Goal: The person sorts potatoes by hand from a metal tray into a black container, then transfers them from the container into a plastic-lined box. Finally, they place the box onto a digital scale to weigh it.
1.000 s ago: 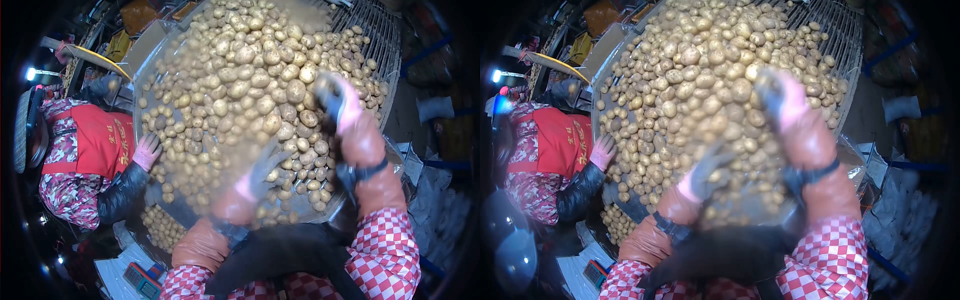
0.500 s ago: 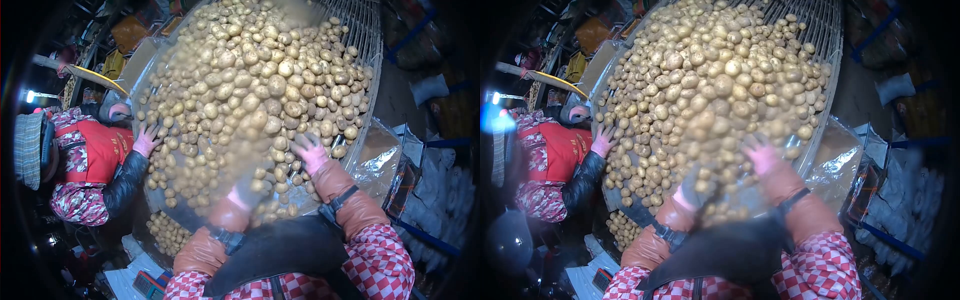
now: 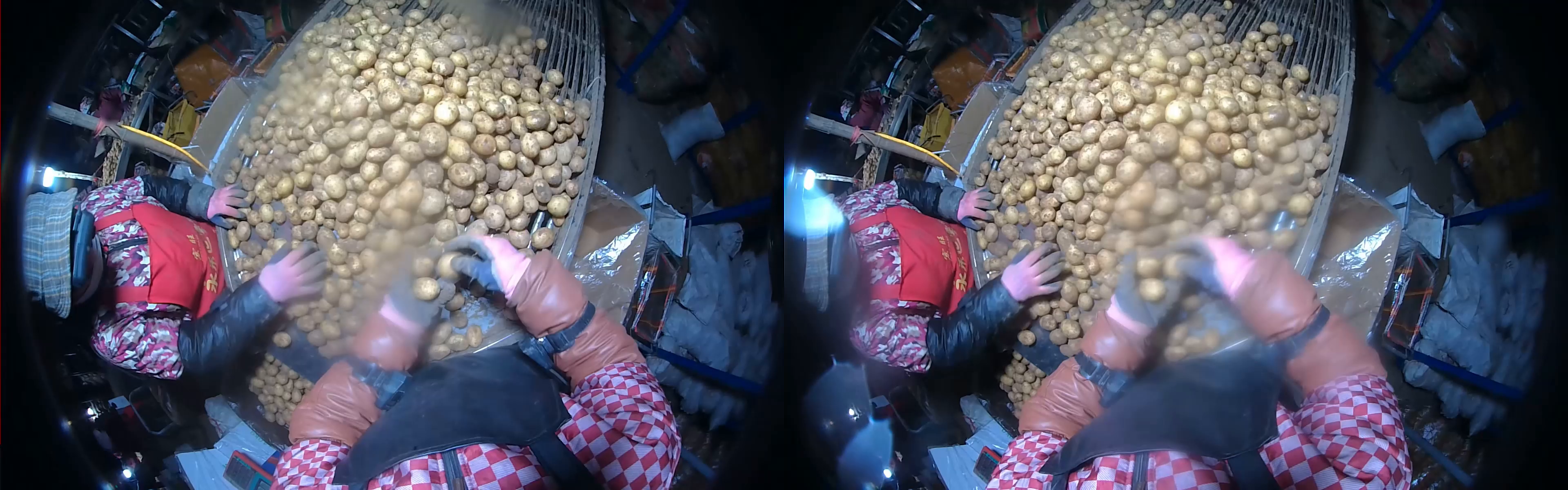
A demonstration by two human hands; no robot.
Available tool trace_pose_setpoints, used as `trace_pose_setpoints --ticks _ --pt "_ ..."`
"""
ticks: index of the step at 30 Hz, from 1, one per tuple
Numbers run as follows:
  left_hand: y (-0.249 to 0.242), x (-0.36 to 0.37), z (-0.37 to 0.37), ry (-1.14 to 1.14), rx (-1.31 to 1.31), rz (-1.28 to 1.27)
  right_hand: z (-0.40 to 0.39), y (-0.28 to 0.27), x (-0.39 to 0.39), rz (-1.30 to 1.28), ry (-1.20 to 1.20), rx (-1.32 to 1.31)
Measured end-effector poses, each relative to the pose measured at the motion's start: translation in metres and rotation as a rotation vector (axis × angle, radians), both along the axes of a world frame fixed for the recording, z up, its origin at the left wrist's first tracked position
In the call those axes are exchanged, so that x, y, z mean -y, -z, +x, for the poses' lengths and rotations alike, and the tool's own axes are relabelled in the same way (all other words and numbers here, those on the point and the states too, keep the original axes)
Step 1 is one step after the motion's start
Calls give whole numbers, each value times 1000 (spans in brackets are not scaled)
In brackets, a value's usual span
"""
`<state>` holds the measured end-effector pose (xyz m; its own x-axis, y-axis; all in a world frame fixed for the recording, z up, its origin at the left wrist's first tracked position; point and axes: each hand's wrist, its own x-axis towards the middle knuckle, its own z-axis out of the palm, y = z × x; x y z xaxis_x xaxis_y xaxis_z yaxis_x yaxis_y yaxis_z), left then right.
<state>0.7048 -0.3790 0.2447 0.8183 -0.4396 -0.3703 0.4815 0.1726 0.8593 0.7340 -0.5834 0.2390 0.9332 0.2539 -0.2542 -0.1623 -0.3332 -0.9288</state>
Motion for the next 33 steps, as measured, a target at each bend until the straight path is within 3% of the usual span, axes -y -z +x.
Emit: trace_pose_setpoints --ticks 1,2,4,5,6,7,8,10,11,12,13,15,16,17,18,19,20,21,25,28,29,31,33 --pt "1 1 0 10 61 33 -3 2 3 -95 -110 122" --pt "3 3 0 16 131 83 13 4 8 151 153 -82" --pt "9 5 -1 53 329 207 57 -10 22 -17 450 -27" --pt "14 3 -3 70 413 234 76 -26 30 -424 464 235" --pt "18 1 -6 83 497 260 100 21 51 -639 445 384" --pt "34 -3 -4 65 339 11 107 44 61 -730 426 475" --pt "37 -4 -1 46 262 -78 115 68 72 -826 413 568" --pt "38 -4 6 3 123 -189 112 51 66 -779 389 642" --pt "34 -3 11 -6 83 -186 102 34 57 -342 516 314" --pt "28 -1 17 -15 63 -173 88 15 45 -131 558 187" --pt "25 1 21 -20 57 -164 68 -2 33 32 530 93" --pt "23 6 29 -20 63 -157 39 -18 17 91 166 129" --pt "22 7 31 -15 76 -153 41 -28 12 274 157 -47" --pt "20 8 33 -13 89 -140 56 -45 7 764 429 -510" --pt "20 9 34 -10 95 -133 83 -63 7 688 714 -471" --pt "20 9 35 -7 86 -128 109 -39 29 148 386 49" --pt "20 9 34 -6 75 -125 135 -14 51 -492 333 593" --pt "19 7 34 -9 56 -126 163 -33 54 -828 285 456" --pt "14 0 32 -48 -9 -139 229 -13 57 -1024 27 222" --pt "18 -4 34 -63 -6 -146 208 -28 49 -922 122 137" --pt "20 -5 37 -65 1 -149 194 -19 51 -877 196 260" --pt "26 -4 40 -48 48 -149 155 -9 46 -559 344 525" --pt "32 2 45 -8 169 -144 104 -33 11 -76 257 312"
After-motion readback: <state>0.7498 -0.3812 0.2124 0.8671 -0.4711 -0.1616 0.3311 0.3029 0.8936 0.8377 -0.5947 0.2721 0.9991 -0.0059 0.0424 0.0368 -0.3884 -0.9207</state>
